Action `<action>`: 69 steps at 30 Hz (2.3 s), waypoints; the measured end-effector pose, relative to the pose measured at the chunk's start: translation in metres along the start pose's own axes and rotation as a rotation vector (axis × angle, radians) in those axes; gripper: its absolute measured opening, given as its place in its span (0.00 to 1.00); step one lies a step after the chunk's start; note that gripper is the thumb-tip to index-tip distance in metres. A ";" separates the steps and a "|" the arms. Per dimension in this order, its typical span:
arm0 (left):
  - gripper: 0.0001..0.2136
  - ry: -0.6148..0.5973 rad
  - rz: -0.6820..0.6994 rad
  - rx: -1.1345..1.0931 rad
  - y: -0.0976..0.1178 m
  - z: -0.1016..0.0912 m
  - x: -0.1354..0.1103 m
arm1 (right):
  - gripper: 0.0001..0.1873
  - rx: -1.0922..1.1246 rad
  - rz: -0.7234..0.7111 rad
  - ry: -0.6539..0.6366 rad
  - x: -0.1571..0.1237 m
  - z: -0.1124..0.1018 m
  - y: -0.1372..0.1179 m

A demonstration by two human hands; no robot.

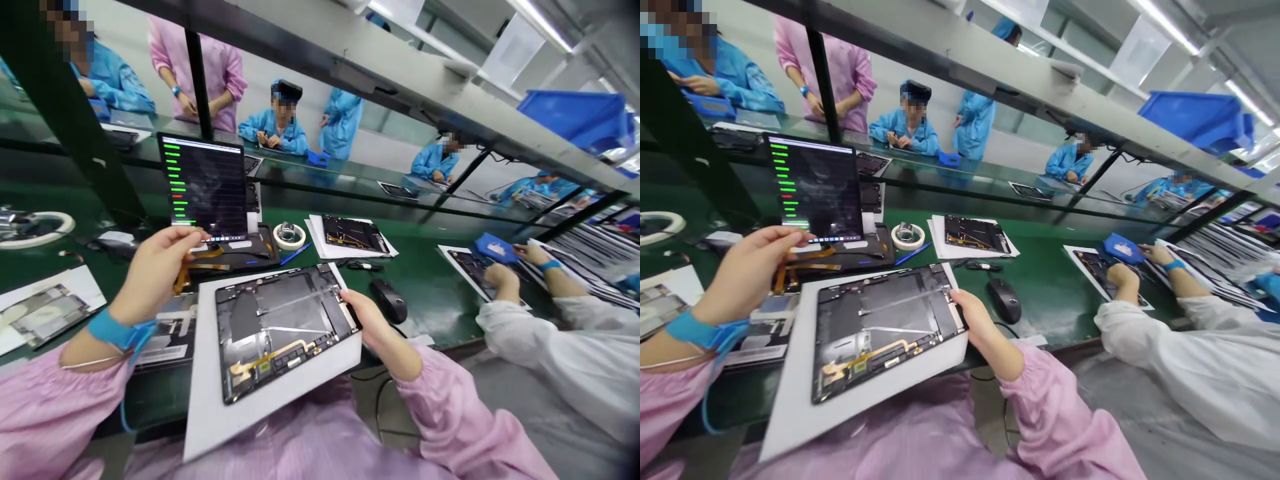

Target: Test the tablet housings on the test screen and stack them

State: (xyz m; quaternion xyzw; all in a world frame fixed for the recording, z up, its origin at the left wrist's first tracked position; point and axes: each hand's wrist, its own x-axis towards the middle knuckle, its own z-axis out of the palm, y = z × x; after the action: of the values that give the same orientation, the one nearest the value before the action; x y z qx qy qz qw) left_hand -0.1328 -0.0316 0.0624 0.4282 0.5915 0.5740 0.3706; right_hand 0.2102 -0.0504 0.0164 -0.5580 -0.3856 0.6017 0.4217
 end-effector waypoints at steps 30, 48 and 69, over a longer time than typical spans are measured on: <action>0.09 -0.690 0.222 0.795 -0.034 0.044 -0.041 | 0.05 -1.005 -0.695 -0.473 0.027 0.100 0.010; 0.06 -0.733 0.266 0.763 -0.038 0.045 -0.038 | 0.05 -1.035 -0.679 -0.446 0.027 0.102 0.011; 0.23 0.127 0.662 1.104 -0.025 0.023 0.051 | 0.05 -1.028 -0.677 -0.473 0.032 0.097 0.013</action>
State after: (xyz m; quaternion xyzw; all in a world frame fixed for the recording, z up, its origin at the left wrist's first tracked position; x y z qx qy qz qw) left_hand -0.1316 0.0251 0.0389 0.6806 0.6572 0.2937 -0.1364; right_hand 0.1121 -0.0238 0.0010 -0.3890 -0.8602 0.2817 0.1714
